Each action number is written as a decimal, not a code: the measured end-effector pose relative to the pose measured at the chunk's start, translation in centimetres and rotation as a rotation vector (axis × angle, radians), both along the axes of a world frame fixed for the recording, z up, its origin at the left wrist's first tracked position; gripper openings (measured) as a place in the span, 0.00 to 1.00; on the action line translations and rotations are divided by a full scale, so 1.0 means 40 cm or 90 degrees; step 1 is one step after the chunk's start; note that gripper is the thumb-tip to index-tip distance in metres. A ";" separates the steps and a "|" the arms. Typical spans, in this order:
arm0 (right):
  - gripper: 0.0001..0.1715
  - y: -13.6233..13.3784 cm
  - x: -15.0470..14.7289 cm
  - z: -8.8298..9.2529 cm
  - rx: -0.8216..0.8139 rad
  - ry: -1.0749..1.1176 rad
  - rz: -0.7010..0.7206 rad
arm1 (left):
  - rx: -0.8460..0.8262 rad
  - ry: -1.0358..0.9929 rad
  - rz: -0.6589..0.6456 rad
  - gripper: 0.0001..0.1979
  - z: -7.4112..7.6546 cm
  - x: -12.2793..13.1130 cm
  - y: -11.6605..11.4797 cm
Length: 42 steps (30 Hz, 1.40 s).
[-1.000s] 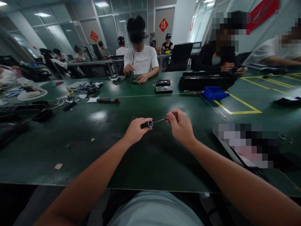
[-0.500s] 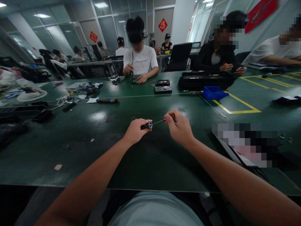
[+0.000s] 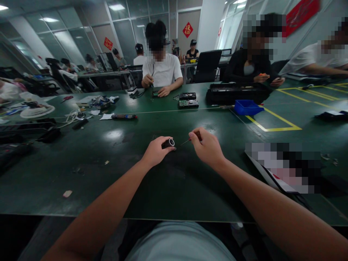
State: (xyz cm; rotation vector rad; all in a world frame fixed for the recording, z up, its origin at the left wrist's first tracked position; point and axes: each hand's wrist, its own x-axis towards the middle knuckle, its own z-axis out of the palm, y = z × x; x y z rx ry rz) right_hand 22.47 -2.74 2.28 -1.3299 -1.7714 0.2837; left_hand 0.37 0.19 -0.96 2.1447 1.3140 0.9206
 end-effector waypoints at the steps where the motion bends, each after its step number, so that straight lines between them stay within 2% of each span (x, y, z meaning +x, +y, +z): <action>1: 0.13 -0.001 0.000 0.001 0.001 -0.003 0.001 | -0.009 -0.025 0.012 0.20 0.000 0.001 0.001; 7: 0.11 0.000 0.000 0.008 -0.001 -0.046 0.016 | -0.124 -0.225 0.039 0.18 -0.009 0.002 0.023; 10: 0.14 -0.001 0.000 0.012 0.036 -0.135 -0.011 | -0.166 -0.235 0.071 0.16 0.000 0.003 0.022; 15: 0.15 -0.007 -0.001 0.021 0.046 -0.215 -0.020 | -0.123 -0.062 0.068 0.15 0.042 0.012 0.001; 20: 0.14 -0.002 -0.004 0.021 -0.035 -0.237 -0.010 | -0.101 0.075 0.012 0.13 0.067 0.026 -0.001; 24: 0.14 -0.002 -0.006 0.021 -0.058 -0.226 -0.004 | -0.052 0.223 -0.056 0.14 0.067 0.035 0.011; 28: 0.14 -0.004 -0.007 0.019 -0.050 -0.228 0.000 | -0.033 0.408 -0.076 0.19 0.052 0.045 0.023; 31: 0.15 -0.004 -0.005 0.014 -0.045 -0.228 0.001 | -0.031 0.465 -0.089 0.17 0.042 0.051 0.030; 36: 0.15 -0.002 -0.003 0.012 -0.042 -0.217 0.007 | -0.050 0.404 -0.076 0.16 0.041 0.036 0.040; 42: 0.15 -0.003 -0.003 0.015 -0.051 -0.212 0.005 | -0.078 0.070 0.014 0.11 0.053 -0.050 0.081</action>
